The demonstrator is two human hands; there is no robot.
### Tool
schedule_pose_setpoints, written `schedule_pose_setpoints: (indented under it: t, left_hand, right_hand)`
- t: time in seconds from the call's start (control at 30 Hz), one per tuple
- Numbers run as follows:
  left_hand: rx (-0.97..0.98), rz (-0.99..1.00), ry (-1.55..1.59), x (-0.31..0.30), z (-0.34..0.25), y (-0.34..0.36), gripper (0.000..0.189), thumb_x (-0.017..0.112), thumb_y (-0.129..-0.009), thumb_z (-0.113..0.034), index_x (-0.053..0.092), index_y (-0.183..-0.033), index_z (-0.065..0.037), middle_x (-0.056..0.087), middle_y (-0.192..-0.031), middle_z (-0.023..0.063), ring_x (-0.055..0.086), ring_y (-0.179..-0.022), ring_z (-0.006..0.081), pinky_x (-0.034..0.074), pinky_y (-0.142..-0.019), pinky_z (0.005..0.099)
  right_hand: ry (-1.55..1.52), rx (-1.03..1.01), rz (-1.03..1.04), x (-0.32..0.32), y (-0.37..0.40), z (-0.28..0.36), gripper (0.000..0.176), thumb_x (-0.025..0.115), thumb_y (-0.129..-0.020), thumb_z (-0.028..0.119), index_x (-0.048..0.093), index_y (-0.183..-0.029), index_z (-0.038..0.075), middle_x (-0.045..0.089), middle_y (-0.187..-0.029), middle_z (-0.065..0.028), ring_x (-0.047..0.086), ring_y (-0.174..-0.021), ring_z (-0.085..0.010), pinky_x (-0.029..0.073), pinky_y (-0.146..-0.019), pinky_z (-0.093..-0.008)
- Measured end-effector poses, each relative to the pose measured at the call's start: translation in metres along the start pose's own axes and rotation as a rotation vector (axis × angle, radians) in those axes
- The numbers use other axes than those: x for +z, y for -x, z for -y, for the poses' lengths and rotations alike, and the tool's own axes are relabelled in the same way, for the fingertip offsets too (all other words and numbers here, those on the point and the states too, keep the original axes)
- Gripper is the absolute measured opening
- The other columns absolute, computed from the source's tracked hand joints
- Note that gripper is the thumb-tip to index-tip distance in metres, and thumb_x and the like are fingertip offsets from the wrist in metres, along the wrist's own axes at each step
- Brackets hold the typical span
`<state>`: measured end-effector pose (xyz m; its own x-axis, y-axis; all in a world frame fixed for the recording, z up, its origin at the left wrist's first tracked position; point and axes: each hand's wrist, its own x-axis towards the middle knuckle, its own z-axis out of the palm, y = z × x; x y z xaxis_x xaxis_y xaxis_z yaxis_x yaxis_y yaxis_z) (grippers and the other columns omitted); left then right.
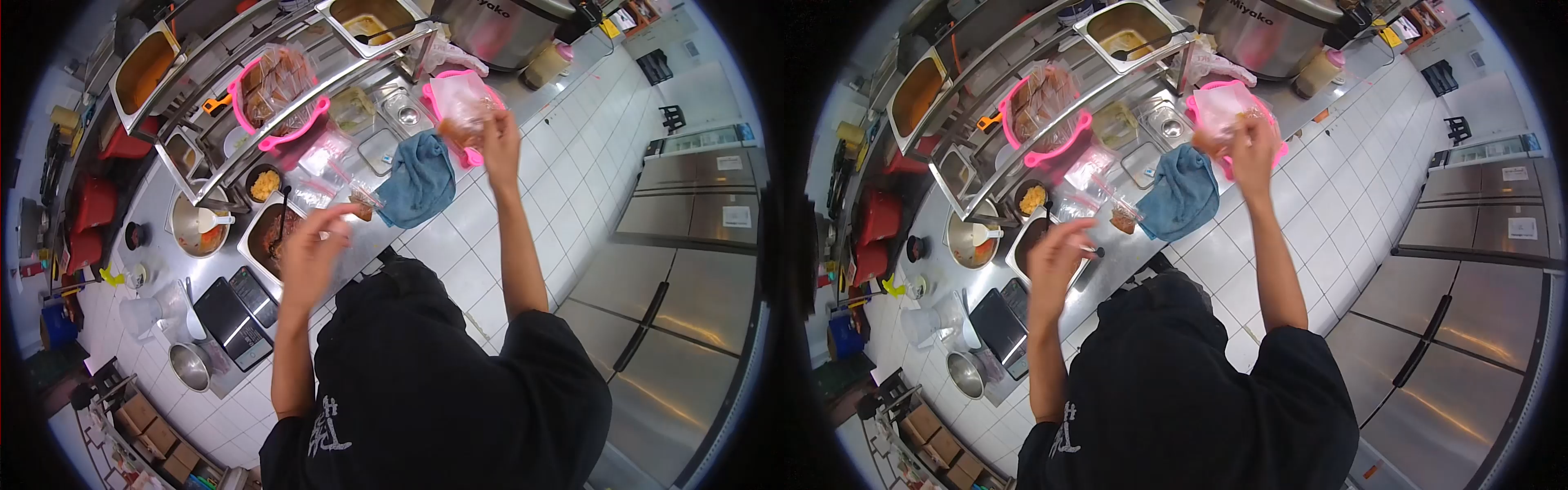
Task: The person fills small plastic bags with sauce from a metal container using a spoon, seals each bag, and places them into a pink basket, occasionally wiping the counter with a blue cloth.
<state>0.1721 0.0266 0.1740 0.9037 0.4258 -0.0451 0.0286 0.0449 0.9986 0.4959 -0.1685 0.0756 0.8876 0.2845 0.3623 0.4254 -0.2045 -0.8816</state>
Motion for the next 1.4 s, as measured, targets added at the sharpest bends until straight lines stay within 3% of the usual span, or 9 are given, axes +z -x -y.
schedule_pose_setpoints:
  t: [0.17,0.23,0.4,0.43,0.7,0.83,0.97,1.1,1.4]
  left_hand:
    - [0.073,0.248,-0.595,0.114,0.048,-0.021,0.047,0.062,-0.094,-0.025,0.055,-0.131,0.002,0.058,-0.105,0.0117,0.059,-0.093,0.0220,0.051,-0.078,0.0364]
    - [0.197,0.128,-1.071,0.148,0.125,-0.048,0.055,0.061,-0.090,-0.024,0.049,-0.135,0.005,0.057,-0.112,0.0148,0.057,-0.102,0.0283,0.049,-0.083,0.0421]
    - [0.251,-0.070,-1.810,0.168,0.253,-0.072,0.050,0.059,-0.087,-0.018,0.054,-0.131,0.006,0.054,-0.132,0.0236,0.055,-0.112,0.0343,0.050,-0.085,0.0449]
    - [0.314,-0.057,-1.742,0.168,0.255,-0.069,0.044,0.058,-0.086,-0.016,0.058,-0.124,0.006,0.054,-0.132,0.0273,0.057,-0.111,0.0363,0.052,-0.083,0.0431]
    - [0.414,0.113,-1.437,0.149,0.241,-0.078,0.019,0.059,-0.081,-0.011,0.062,-0.090,0.005,0.063,-0.116,0.0321,0.066,-0.096,0.0366,0.060,-0.068,0.0338]
    - [0.285,0.129,-1.238,0.139,0.233,-0.073,0.021,0.060,-0.080,-0.010,0.061,-0.097,0.003,0.061,-0.120,0.0246,0.065,-0.101,0.0317,0.060,-0.068,0.0320]
    - [0.329,0.074,-1.190,0.124,0.224,-0.041,0.048,0.070,-0.081,-0.027,0.056,-0.117,0.001,0.057,-0.128,0.0186,0.061,-0.110,0.0386,0.052,-0.091,0.0475]
    - [-0.245,0.647,-0.768,0.085,0.152,-0.011,0.056,0.068,-0.087,-0.039,0.054,-0.124,0.000,0.059,-0.122,0.0224,0.056,-0.119,0.0378,0.042,-0.104,0.0426]
    - [-0.264,-0.051,-0.114,-0.020,0.107,0.121,0.042,0.061,-0.096,-0.035,0.057,-0.126,-0.005,0.066,-0.109,0.0129,0.062,-0.091,0.0184,0.050,-0.083,0.0331]
  right_hand:
    - [-0.336,0.379,-0.248,-0.017,-0.059,-0.056,0.022,0.058,-0.097,0.019,0.057,-0.104,-0.002,0.064,-0.095,-0.0145,0.064,-0.077,-0.0222,0.052,-0.070,-0.0319]
    - [0.231,0.283,-0.338,-0.016,-0.066,-0.097,0.022,0.057,-0.097,0.019,0.059,-0.102,-0.002,0.063,-0.095,-0.0162,0.063,-0.079,-0.0256,0.050,-0.073,-0.0336]
    - [0.336,-0.083,0.377,0.027,0.024,-0.073,0.028,0.062,-0.091,0.016,0.060,-0.113,-0.002,0.062,-0.108,-0.0212,0.061,-0.098,-0.0361,0.049,-0.085,-0.0405]
    - [0.390,-0.331,0.442,0.043,0.055,-0.074,0.027,0.062,-0.090,0.012,0.062,-0.114,0.000,0.060,-0.114,-0.0232,0.057,-0.106,-0.0394,0.045,-0.093,-0.0442]
    - [0.525,-0.291,0.595,0.063,0.094,-0.103,0.025,0.071,-0.077,0.006,0.059,-0.097,0.001,0.055,-0.117,-0.0225,0.056,-0.106,-0.0418,0.047,-0.087,-0.0469]
    - [0.761,-0.093,0.988,0.075,0.042,-0.046,0.024,0.072,-0.079,0.011,0.056,-0.094,0.003,0.063,-0.098,-0.0206,0.062,-0.093,-0.0417,0.051,-0.077,-0.0494]
    - [0.671,-0.391,0.911,0.157,0.047,0.009,0.030,0.069,-0.084,0.028,0.058,-0.096,0.004,0.066,-0.091,-0.0210,0.065,-0.088,-0.0401,0.051,-0.076,-0.0511]
    - [0.616,-0.532,1.043,0.240,0.091,0.040,0.029,0.067,-0.085,0.029,0.062,-0.097,0.003,0.068,-0.094,-0.0196,0.067,-0.090,-0.0373,0.052,-0.078,-0.0508]
    - [0.717,-0.502,1.085,0.273,0.094,0.005,0.020,0.060,-0.087,0.020,0.068,-0.088,0.001,0.068,-0.083,-0.0229,0.067,-0.083,-0.0416,0.053,-0.077,-0.0503]
